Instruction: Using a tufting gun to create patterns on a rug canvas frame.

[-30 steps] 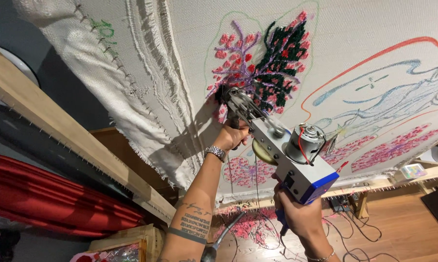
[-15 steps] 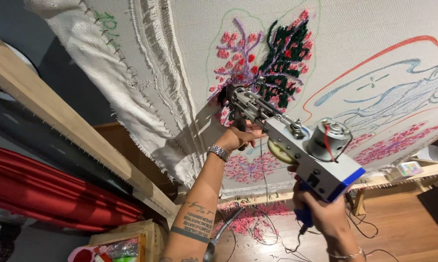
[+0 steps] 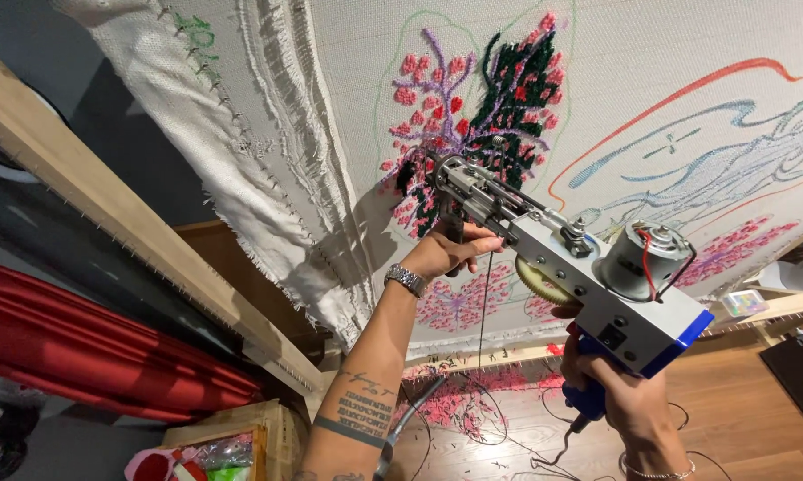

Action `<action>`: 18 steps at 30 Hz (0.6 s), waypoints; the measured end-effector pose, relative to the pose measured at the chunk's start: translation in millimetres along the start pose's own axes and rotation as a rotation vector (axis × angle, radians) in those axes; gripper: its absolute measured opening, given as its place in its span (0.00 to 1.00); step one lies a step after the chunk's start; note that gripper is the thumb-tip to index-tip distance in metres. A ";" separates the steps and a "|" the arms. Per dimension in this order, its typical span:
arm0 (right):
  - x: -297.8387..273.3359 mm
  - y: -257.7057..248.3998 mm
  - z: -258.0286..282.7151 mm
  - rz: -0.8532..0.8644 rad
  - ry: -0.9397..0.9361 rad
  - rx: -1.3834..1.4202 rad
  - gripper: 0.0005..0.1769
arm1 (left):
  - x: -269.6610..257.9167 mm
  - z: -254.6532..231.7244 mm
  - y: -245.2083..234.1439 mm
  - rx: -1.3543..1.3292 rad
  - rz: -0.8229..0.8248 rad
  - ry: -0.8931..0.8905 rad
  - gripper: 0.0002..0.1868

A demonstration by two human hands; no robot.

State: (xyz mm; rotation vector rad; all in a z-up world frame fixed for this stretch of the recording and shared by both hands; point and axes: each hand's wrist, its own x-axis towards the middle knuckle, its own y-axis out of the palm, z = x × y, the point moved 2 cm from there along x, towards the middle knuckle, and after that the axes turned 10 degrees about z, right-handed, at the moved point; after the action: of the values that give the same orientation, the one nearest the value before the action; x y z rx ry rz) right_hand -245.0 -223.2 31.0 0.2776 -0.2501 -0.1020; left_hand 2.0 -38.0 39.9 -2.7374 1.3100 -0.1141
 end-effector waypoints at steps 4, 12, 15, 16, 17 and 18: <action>-1.3 0.0 -0.2 0.009 0.024 -0.008 0.19 | 1.6 14.0 -1.2 -0.004 0.009 0.025 0.15; 4.8 10.5 0.8 0.053 0.046 -0.053 0.22 | 3.4 35.9 -6.5 0.000 -0.016 0.018 0.16; 7.3 11.6 0.3 0.039 0.066 -0.027 0.21 | 10.8 43.1 -10.4 0.002 0.002 0.038 0.16; 7.0 10.1 -2.2 0.039 0.066 -0.028 0.21 | 6.8 34.6 -8.1 0.002 0.002 0.038 0.16; 7.2 8.4 -4.5 0.034 0.064 -0.027 0.20 | 3.1 26.6 -6.4 0.008 -0.008 -0.006 0.16; 7.4 6.8 -6.9 0.029 0.061 -0.027 0.20 | -0.6 18.6 -4.8 0.014 -0.017 -0.050 0.16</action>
State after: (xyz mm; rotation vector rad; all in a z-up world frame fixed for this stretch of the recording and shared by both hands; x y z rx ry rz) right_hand -235.7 -215.9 28.3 0.2497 -0.1920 -0.0677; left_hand 7.4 -33.4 22.1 -2.7219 1.2682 -0.0550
